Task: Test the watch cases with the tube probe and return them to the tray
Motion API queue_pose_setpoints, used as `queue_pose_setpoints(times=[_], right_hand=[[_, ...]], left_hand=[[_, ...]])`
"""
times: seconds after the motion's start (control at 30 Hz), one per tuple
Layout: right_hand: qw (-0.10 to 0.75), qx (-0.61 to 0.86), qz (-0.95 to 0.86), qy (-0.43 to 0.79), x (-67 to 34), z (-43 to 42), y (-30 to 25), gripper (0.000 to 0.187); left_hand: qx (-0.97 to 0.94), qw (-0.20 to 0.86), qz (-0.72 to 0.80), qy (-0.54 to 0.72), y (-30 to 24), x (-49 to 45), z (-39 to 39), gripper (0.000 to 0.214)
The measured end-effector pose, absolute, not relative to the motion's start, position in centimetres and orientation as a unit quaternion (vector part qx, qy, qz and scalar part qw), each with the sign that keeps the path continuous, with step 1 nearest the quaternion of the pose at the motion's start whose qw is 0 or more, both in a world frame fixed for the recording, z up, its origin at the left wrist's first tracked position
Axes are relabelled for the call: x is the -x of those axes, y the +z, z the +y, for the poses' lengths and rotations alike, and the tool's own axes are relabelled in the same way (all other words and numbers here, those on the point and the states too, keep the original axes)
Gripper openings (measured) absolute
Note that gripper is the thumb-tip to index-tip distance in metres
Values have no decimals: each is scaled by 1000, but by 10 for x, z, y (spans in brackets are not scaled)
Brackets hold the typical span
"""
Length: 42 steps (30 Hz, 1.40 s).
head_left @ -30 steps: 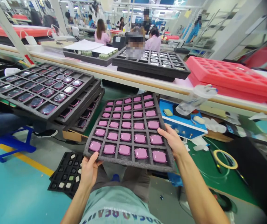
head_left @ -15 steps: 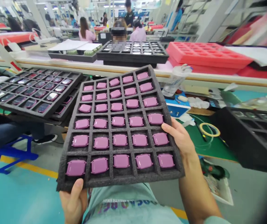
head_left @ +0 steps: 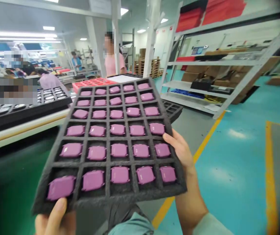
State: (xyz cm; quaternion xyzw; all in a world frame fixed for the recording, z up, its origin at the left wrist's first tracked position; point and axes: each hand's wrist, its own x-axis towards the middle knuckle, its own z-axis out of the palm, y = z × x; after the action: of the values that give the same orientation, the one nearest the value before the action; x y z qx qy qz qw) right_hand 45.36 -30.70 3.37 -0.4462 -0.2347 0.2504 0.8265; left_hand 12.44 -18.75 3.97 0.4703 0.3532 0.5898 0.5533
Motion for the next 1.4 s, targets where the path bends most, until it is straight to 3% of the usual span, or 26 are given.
queue_pose_setpoints(times=[0.17, 0.3, 0.43, 0.6, 0.73, 0.93, 1.1, 1.3, 1.4], right_hand=[[859, 480, -125, 125, -510, -337, 5, 45], [864, 494, -88, 42, -570, -330, -17, 44], [877, 474, -75, -25, -628, -292, -37, 49], [880, 468, -65, -42, -662, -235, -62, 55], [880, 473, -47, -27, -670, -207, -86, 56], [854, 521, -11, -6, -695, -205, -107, 53], [842, 539, 27, 9, -710, -201, -110, 51], [847, 529, 43, 38, -701, -208, -104, 36], [849, 523, 40, 64, -685, -223, -96, 25]], left_hand=[[-507, 678, 261, 464, 69, -263, -128, 56], [-479, 767, 236, 357, 67, -377, -77, 38], [-444, 795, 268, 315, 51, -479, -32, 18], [-416, 803, 297, 306, 36, -558, 6, 26], [-417, 804, 305, 295, 15, -569, 15, 33], [-439, 808, 301, 254, -25, -556, -13, 27], [-459, 803, 285, 254, -29, -560, -30, 45], [-482, 774, 289, 293, -25, -541, -57, 73], [-498, 765, 279, 298, -36, -486, -85, 68]])
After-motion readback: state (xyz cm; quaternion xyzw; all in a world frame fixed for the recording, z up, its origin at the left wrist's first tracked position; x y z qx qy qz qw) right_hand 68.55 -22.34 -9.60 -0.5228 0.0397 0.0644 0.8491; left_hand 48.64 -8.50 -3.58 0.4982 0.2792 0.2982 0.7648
